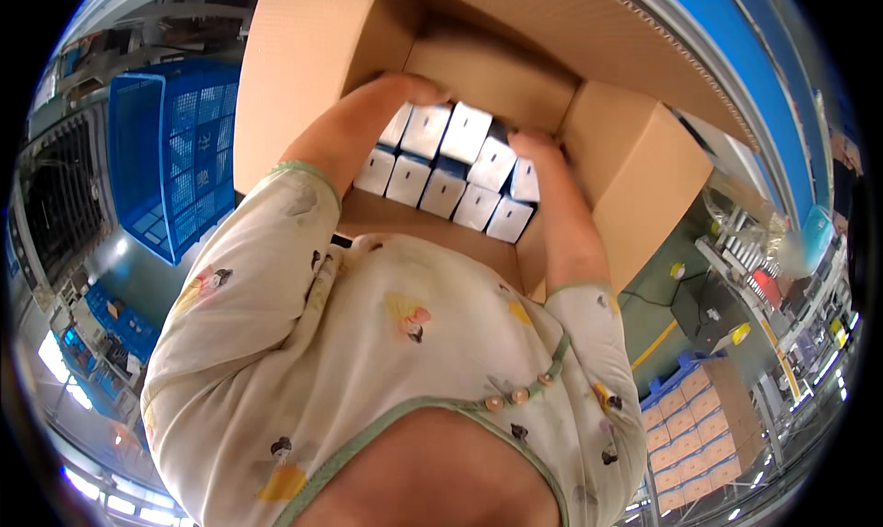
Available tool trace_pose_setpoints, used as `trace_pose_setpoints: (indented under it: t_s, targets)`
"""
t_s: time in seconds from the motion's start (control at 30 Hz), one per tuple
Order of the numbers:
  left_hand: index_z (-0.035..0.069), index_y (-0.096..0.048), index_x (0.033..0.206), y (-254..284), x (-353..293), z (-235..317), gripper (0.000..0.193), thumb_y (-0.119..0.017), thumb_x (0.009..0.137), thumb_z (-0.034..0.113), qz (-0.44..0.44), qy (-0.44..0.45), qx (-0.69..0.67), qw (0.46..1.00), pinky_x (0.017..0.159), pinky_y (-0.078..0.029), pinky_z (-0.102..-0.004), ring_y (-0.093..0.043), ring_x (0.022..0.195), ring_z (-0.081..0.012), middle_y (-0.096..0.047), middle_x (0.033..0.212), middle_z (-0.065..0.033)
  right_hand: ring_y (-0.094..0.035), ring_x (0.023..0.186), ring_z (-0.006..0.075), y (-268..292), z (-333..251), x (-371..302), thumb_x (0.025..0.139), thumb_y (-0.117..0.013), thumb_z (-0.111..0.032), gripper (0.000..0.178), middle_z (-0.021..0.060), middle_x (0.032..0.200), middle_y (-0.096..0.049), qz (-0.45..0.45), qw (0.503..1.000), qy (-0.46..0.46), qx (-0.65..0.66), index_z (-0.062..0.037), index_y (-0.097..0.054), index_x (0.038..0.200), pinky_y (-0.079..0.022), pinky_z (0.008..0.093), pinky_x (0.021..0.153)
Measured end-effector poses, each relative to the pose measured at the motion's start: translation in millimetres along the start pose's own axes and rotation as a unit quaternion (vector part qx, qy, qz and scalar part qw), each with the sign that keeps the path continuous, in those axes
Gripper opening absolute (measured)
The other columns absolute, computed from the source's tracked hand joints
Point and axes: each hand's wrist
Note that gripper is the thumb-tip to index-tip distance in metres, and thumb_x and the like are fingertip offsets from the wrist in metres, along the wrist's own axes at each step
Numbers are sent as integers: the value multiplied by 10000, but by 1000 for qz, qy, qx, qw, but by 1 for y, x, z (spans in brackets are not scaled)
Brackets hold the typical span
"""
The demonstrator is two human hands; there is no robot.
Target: The person picks up blue rectangular packages from a conveyor belt, places them into cardboard boxes, and then moves the filled boxes along the assembly line.
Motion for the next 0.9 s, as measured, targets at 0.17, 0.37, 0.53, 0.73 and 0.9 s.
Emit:
trace_pose_setpoints:
  t_s: [0.17, 0.37, 0.53, 0.73, 0.9]
  targets:
    - [94, -402, 1289, -15, -30, 39, 638, -248, 884, 562, 27, 54, 27, 998, 1041, -208, -351, -280, 1269, -281, -364, 1340, -148, -318, 1250, 266, -28, -6, 26, 890, -247, -525, 596, 120, 1337, -377, 4, 942, 250, 223, -96, -439, 1257, -227, 316, 1024]
    - [79, -462, 1243, 33, -172, 56, 448, -426, 905, 371, 317, -168, -211, 909, 950, -355, -303, -489, 1088, -183, -527, 1186, -91, -537, 1035, 242, 43, -3, -84, 879, -432, -264, 342, 99, 1102, -590, 215, 877, 204, 378, -53, -539, 1126, -380, 281, 892]
    - [-46, -506, 1082, 81, -270, 37, 351, -595, 816, 165, 620, -214, -277, 702, 669, -457, -213, -548, 786, -99, -580, 839, -51, -594, 746, 108, 46, 34, -172, 852, -511, -192, 262, 59, 877, -626, 253, 772, 205, 546, -65, -575, 1071, -463, 230, 679]
    - [54, -614, 1014, 53, -277, 15, 195, -502, 889, 155, 633, -238, -71, 734, 761, -455, -230, -569, 874, -118, -618, 979, -49, -568, 570, 130, -79, -21, -146, 799, -566, -278, 322, 69, 737, -600, 30, 935, 33, 351, -12, -555, 979, -469, 257, 480]
    - [16, -614, 970, -4, -283, 34, 152, -532, 864, 87, 607, -193, -247, 730, 719, -437, -199, -556, 799, -75, -622, 906, -24, -582, 920, 342, -91, -100, -115, 743, -565, -447, 706, 257, 995, -573, 127, 971, -16, 201, 156, -425, 1081, -469, 374, 773]
Point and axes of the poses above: each hand's wrist, its own x-axis towards the middle knuckle, its own y-axis out of the back of the hand, z = x × y
